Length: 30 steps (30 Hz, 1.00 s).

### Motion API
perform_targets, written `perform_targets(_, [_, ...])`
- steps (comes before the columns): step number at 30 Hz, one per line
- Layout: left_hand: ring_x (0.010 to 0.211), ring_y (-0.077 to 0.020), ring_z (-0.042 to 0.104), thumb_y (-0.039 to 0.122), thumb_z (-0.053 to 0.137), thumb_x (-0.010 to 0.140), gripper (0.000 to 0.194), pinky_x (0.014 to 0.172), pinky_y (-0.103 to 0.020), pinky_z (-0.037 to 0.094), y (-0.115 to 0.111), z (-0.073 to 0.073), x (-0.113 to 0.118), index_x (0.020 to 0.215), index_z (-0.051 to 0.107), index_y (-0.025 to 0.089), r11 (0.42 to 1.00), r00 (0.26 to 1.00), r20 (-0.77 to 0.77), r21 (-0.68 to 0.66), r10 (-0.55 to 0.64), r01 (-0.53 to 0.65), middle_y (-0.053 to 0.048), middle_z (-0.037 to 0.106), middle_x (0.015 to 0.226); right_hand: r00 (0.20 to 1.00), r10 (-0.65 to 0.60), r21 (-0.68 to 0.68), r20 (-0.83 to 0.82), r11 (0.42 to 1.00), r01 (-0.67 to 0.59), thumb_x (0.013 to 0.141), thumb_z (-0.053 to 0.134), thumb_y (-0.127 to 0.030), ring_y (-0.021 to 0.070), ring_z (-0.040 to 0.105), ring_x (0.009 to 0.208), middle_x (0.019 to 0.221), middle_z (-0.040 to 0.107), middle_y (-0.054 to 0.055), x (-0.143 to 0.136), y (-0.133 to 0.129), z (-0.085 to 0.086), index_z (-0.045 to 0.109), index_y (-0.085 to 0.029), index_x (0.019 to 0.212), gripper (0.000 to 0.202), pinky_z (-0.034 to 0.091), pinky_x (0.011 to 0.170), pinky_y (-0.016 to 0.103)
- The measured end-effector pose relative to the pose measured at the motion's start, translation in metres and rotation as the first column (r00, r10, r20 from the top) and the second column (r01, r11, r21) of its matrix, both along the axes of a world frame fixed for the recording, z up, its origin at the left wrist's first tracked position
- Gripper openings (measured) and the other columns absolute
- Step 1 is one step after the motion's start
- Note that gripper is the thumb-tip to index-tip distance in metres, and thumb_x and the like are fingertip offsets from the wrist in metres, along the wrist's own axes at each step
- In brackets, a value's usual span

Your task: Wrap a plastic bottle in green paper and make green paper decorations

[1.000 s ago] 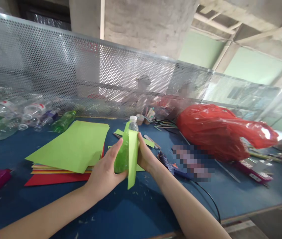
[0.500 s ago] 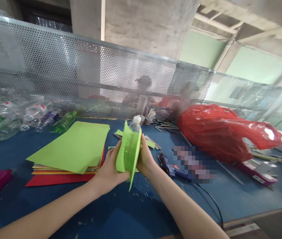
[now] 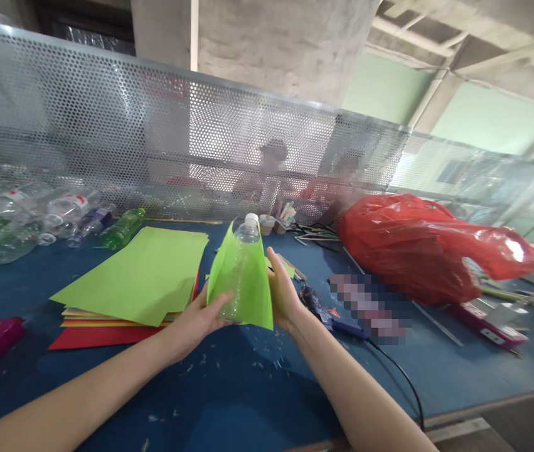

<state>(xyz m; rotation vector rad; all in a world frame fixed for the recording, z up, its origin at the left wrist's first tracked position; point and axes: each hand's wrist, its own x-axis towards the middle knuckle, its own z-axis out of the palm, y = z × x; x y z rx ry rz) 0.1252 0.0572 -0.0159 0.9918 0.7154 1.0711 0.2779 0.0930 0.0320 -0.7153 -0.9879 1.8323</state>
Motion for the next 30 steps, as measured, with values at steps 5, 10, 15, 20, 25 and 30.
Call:
perform_targets(5, [0.112, -0.0296, 0.059, 0.036, 0.055, 0.088, 0.052, 0.095, -0.047, 0.048, 0.002, 0.006, -0.002, 0.134, 0.044, 0.014, 0.997, 0.987, 0.162, -0.077, 0.015, -0.002, -0.017, 0.056, 0.131, 0.997, 0.047, 0.087, 0.056, 0.995, -0.052, 0.078, 0.054, -0.036, 0.0254, 0.066, 0.091, 0.09, 0.073, 0.004, -0.002, 0.002, -0.004, 0.063, -0.019, 0.108, 0.035, 0.051, 0.082, 0.038])
perform_targets(10, [0.105, -0.0293, 0.063, 0.041, 0.056, 0.087, 0.055, 0.095, -0.046, 0.047, -0.001, 0.002, -0.003, 0.135, 0.045, 0.016, 0.998, 0.997, 0.048, 0.012, -0.064, 0.064, -0.016, 0.061, 0.126, 0.983, -0.14, 0.083, 0.12, 0.988, 0.13, 0.081, 0.061, -0.043, 0.0225, 0.067, 0.087, 0.098, 0.072, 0.007, -0.01, 0.008, -0.025, 0.058, -0.021, 0.115, 0.04, 0.053, 0.077, 0.036])
perform_targets(15, [0.118, -0.031, 0.055, 0.046, 0.055, 0.086, 0.059, 0.097, -0.047, 0.045, -0.002, -0.005, -0.004, 0.138, 0.041, 0.022, 0.992, 0.996, -0.062, 0.109, -0.063, 0.069, -0.014, 0.059, 0.129, 0.971, -0.205, 0.059, 0.122, 0.978, 0.199, 0.078, 0.066, -0.044, 0.022, 0.067, 0.088, 0.103, 0.071, 0.006, -0.016, 0.009, -0.031, 0.058, -0.023, 0.111, 0.04, 0.055, 0.078, 0.036])
perform_targets(20, [0.132, -0.0294, 0.04, 0.043, 0.061, 0.082, 0.07, 0.105, -0.044, 0.037, 0.0, -0.009, -0.011, 0.144, 0.031, 0.029, 0.954, 0.928, -0.365, 0.299, 0.081, 0.034, -0.007, 0.052, 0.138, 0.962, -0.215, 0.108, 0.167, 0.974, 0.199, 0.071, 0.071, -0.035, 0.0228, 0.066, 0.093, 0.109, 0.068, 0.005, -0.013, 0.005, -0.023, 0.057, -0.023, 0.109, 0.042, 0.054, 0.076, 0.033])
perform_targets(25, [0.137, -0.029, 0.031, 0.041, 0.061, 0.082, 0.088, 0.109, -0.042, 0.033, 0.002, -0.008, -0.015, 0.15, 0.005, 0.029, 0.886, 0.856, -0.493, 0.453, 0.156, 0.099, -0.007, 0.03, 0.152, 0.975, -0.148, 0.146, 0.163, 0.981, 0.125, 0.067, 0.075, -0.029, 0.0225, 0.066, 0.09, 0.106, 0.068, 0.006, -0.01, 0.002, -0.018, 0.055, -0.022, 0.108, 0.046, 0.053, 0.075, 0.033])
perform_targets(30, [0.141, -0.0269, 0.022, 0.041, 0.053, 0.086, 0.087, 0.112, -0.04, 0.027, -0.002, -0.007, -0.015, 0.149, -0.006, 0.028, 0.838, 0.821, -0.54, 0.524, 0.186, 0.155, -0.007, 0.016, 0.157, 0.976, -0.17, 0.148, 0.139, 0.978, 0.15, 0.067, 0.076, -0.031, 0.0222, 0.065, 0.092, 0.106, 0.067, 0.006, -0.012, 0.0, -0.017, 0.054, -0.022, 0.109, 0.048, 0.053, 0.082, 0.035])
